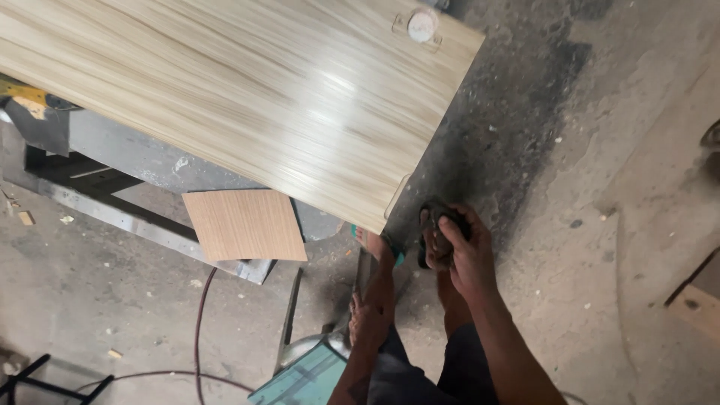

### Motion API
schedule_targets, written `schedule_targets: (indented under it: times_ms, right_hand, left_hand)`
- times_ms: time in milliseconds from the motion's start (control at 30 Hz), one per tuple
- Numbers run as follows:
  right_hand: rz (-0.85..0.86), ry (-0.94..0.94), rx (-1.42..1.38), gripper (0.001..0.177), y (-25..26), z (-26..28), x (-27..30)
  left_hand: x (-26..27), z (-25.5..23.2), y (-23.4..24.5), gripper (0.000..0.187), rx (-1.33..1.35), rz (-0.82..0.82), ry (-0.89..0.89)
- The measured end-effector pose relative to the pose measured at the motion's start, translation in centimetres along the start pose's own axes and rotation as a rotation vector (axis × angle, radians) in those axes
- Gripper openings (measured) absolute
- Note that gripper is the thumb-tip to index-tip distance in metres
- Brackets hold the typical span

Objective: The person sands the edges and surface of a wooden board using a sanding block. They then use a paintbrush to apply a finish to the board.

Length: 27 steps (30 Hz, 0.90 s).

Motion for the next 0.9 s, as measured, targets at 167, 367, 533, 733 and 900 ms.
schedule_targets:
  times_ms: [167,367,533,733,900]
  right_hand:
    - [0.007,0.046,0.102,0.024,3.9,0.5,-0.6]
    - [0.136,-0.021,0.016,0.03,9.0,-2.5,-5.7]
    - [0.252,-0.189,-0.07,0.039,15.9,-5.0,-10.9]
    - [0.274,-0.03,0.007,0.022,21.0,-5.2,-17.5]
    - [0.365,0.139,-0.056,0.019,18.4,-3.5,-21.5]
  left_hand:
    - [-0.6,-1.0,-0.3,0.05,-0.058,-0.026,-0.005]
    - [-2.3,-1.4,-5.7,0.059,0.041,-0.333,-0.059]
    - [0.0,-6.4,-6.4,0.055,0.416,-0.49,-0.04]
    - [6.2,-10.8,3.3,0.046,0.446,-1.291,-0.429]
    - [8.1,-14.3,11.2,0.059,-0.038,-1.809,-0.561]
Point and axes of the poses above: each hand's wrist, its own x-axis away from the middle knuckle, its own y-axis out of the back of the hand, z = x × y, the point moved 8 cm from there along -x, towards the middle knuckle, and after that the axes turned 4 degrees about x, right-handed, at the moved point
